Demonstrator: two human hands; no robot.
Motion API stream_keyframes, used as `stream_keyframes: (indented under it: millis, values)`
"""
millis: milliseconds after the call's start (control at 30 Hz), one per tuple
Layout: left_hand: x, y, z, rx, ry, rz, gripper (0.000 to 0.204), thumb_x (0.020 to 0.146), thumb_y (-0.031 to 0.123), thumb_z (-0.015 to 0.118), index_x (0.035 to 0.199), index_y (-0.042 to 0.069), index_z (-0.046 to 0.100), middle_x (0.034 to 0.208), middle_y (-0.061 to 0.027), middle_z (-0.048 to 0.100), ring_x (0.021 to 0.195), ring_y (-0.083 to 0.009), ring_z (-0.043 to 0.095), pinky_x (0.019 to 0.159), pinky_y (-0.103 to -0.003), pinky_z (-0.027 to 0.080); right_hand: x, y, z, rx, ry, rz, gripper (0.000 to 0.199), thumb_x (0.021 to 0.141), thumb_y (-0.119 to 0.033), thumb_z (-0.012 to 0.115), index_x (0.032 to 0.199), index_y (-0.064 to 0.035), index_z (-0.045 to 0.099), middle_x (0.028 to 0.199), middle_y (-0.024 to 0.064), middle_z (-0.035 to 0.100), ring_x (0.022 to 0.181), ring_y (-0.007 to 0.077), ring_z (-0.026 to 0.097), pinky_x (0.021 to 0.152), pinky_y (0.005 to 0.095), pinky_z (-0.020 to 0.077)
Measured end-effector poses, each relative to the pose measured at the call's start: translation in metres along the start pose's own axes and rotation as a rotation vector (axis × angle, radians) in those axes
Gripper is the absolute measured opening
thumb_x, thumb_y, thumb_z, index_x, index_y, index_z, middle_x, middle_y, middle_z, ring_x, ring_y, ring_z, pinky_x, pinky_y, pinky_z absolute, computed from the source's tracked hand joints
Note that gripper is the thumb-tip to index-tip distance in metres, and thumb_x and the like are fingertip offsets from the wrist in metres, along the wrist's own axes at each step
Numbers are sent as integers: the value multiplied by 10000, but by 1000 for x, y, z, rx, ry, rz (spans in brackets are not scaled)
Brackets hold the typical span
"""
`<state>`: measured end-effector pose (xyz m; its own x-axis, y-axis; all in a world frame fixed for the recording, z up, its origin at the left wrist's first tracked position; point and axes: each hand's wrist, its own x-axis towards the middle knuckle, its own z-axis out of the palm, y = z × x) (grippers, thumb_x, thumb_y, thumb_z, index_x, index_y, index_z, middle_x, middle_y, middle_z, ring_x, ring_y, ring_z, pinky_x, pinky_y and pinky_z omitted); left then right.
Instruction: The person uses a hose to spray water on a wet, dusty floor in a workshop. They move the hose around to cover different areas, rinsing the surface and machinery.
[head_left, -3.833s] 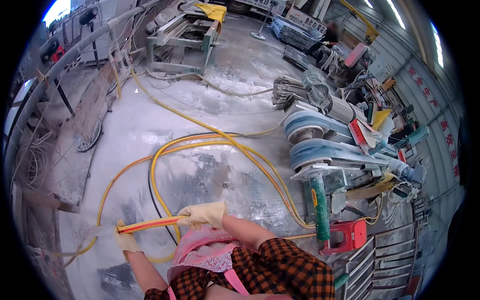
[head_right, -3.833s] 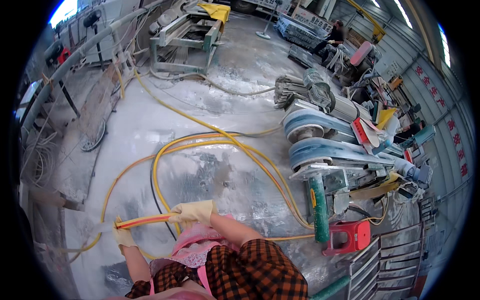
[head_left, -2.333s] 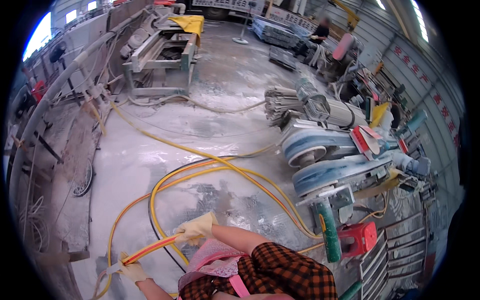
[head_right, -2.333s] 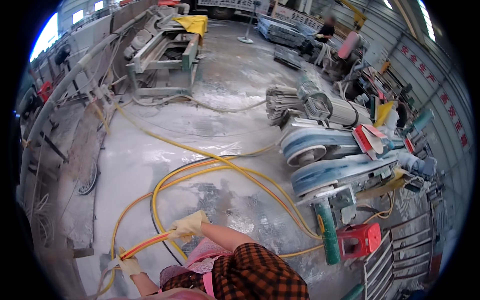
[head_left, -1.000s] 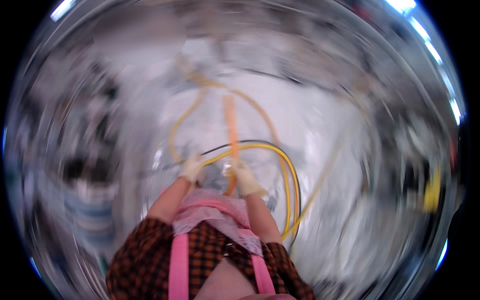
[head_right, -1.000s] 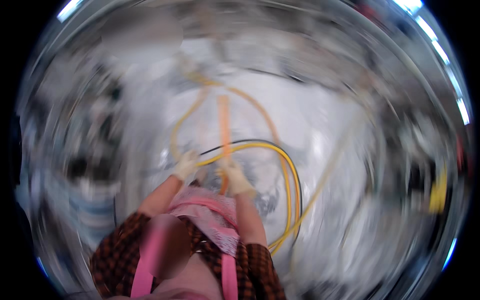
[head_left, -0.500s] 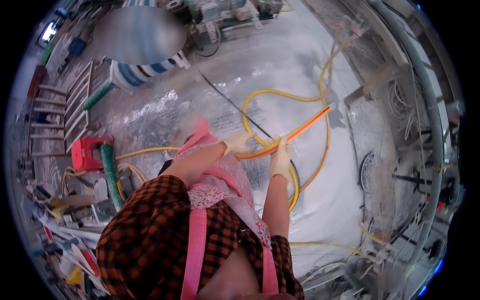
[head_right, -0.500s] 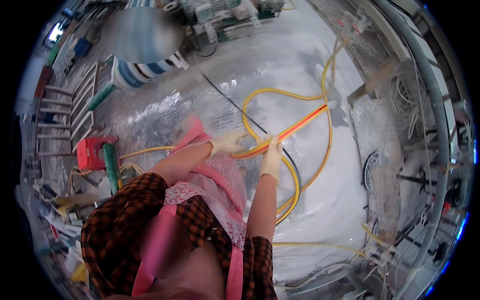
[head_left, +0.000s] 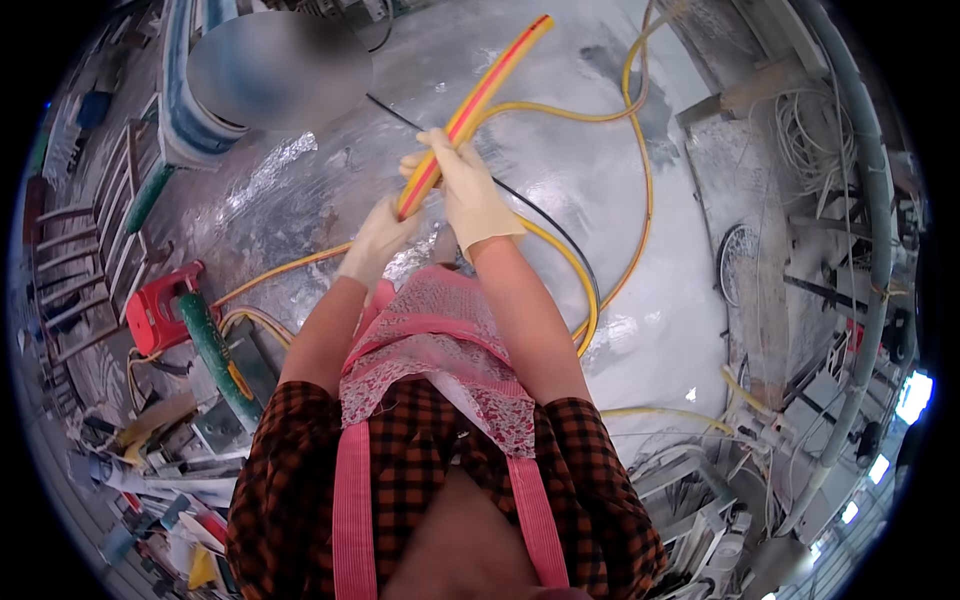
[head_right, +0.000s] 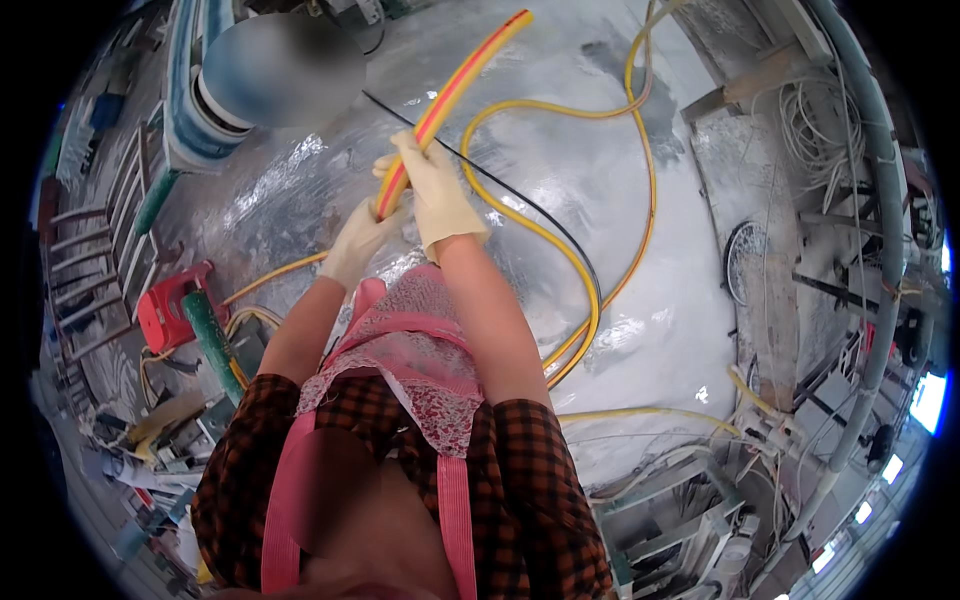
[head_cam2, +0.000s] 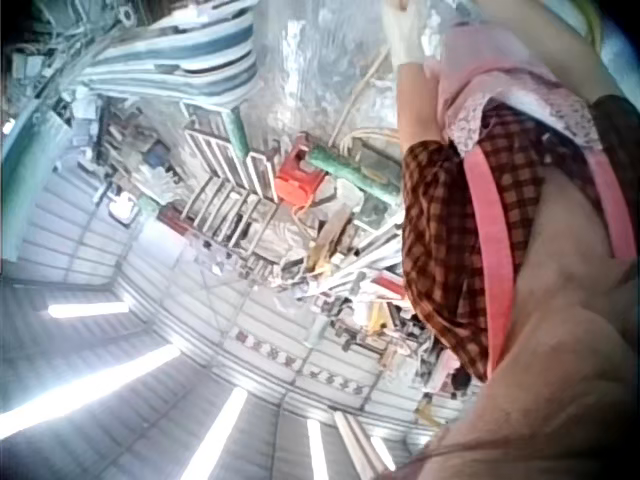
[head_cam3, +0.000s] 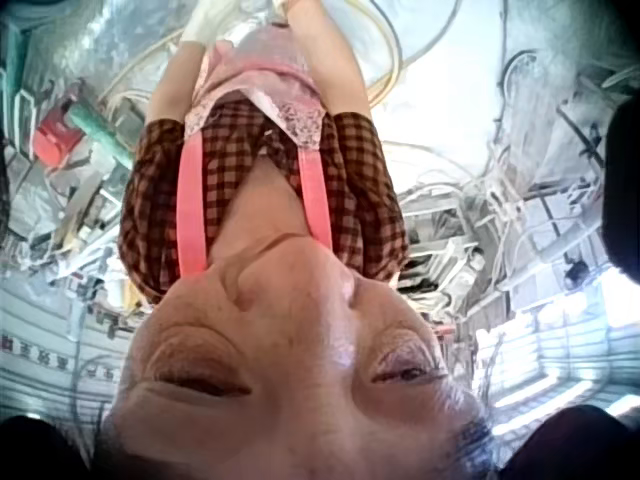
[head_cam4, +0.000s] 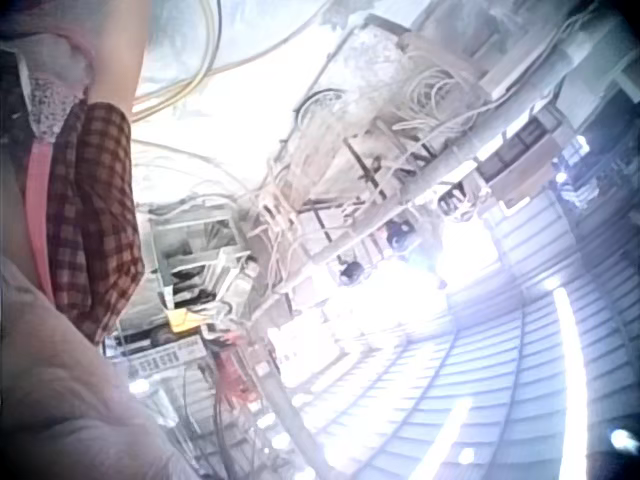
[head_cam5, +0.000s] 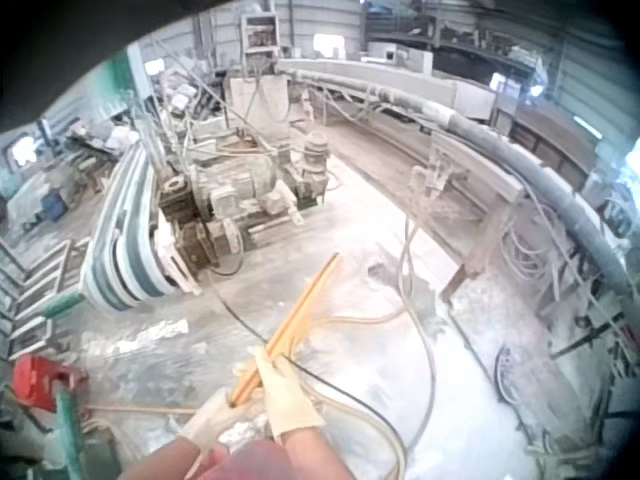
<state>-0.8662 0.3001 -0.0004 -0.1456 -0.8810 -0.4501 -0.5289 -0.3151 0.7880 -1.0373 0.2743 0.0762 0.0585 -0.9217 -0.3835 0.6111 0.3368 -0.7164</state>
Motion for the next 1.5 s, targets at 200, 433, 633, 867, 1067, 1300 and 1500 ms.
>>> stream_keyframes:
  millis: [200, 433, 633, 867, 1067, 1300, 1500]
  values:
    - [0, -5, -38, 250, -108, -3, 426, 893, 410, 668, 944, -12, 686, 742, -162, 638, 706, -221, 610, 702, -405, 492, 44, -14, -19, 314, 43, -84, 505, 1021, -349, 639, 1330, 24, 498, 1086, 211, 676, 967, 300, 695, 939, 441, 561]
    - [17, 36, -51, 586, -398, -194, 414, 887, 419, 702, 1064, 45, 729, 786, -180, 688, 745, -262, 690, 716, -395, 525, 79, -32, -128, 551, 438, -312, 484, 1046, -338, 583, 1350, 5, 426, 1223, 226, 627, 1039, 289, 674, 932, 446, 587]
    - [56, 51, -61, 832, -578, -129, 341, 912, 353, 663, 1105, 80, 726, 886, -221, 719, 835, -361, 729, 731, -425, 547, 81, -30, -220, 802, 670, -339, 577, 1067, -354, 545, 1450, 39, 365, 1381, 217, 555, 1194, 321, 625, 1051, 427, 543]
    - [79, 109, -58, 911, -675, -34, 406, 925, 353, 633, 1300, 199, 630, 1028, -218, 722, 943, -409, 703, 803, -478, 562, 105, -62, -240, 865, 879, -370, 512, 1063, -371, 550, 1354, 45, 485, 1362, 167, 609, 1185, 278, 641, 995, 354, 573]
    - [91, 128, -68, 901, -600, -88, 429, 918, 398, 655, 1304, 213, 627, 1040, -211, 724, 964, -415, 698, 835, -501, 560, 162, -111, -233, 645, 748, -212, 439, 1082, -362, 509, 1261, 37, 547, 1175, 163, 697, 995, 243, 678, 866, 364, 582]
    - [93, 99, -93, 644, -411, -180, 321, 894, 401, 657, 1060, 138, 734, 1023, -223, 718, 953, -429, 691, 842, -502, 549, 252, -166, -155, 416, 550, -89, 346, 1090, -297, 494, 1196, 19, 587, 1132, 133, 699, 872, 192, 646, 822, 346, 579]
    - [86, 112, -96, 516, -179, -198, 334, 882, 340, 641, 1035, 53, 717, 955, -263, 701, 934, -441, 690, 820, -489, 537, 314, -186, -101, 129, 488, -25, 267, 1080, -235, 490, 1129, 10, 588, 994, 131, 699, 752, 191, 620, 738, 372, 568]
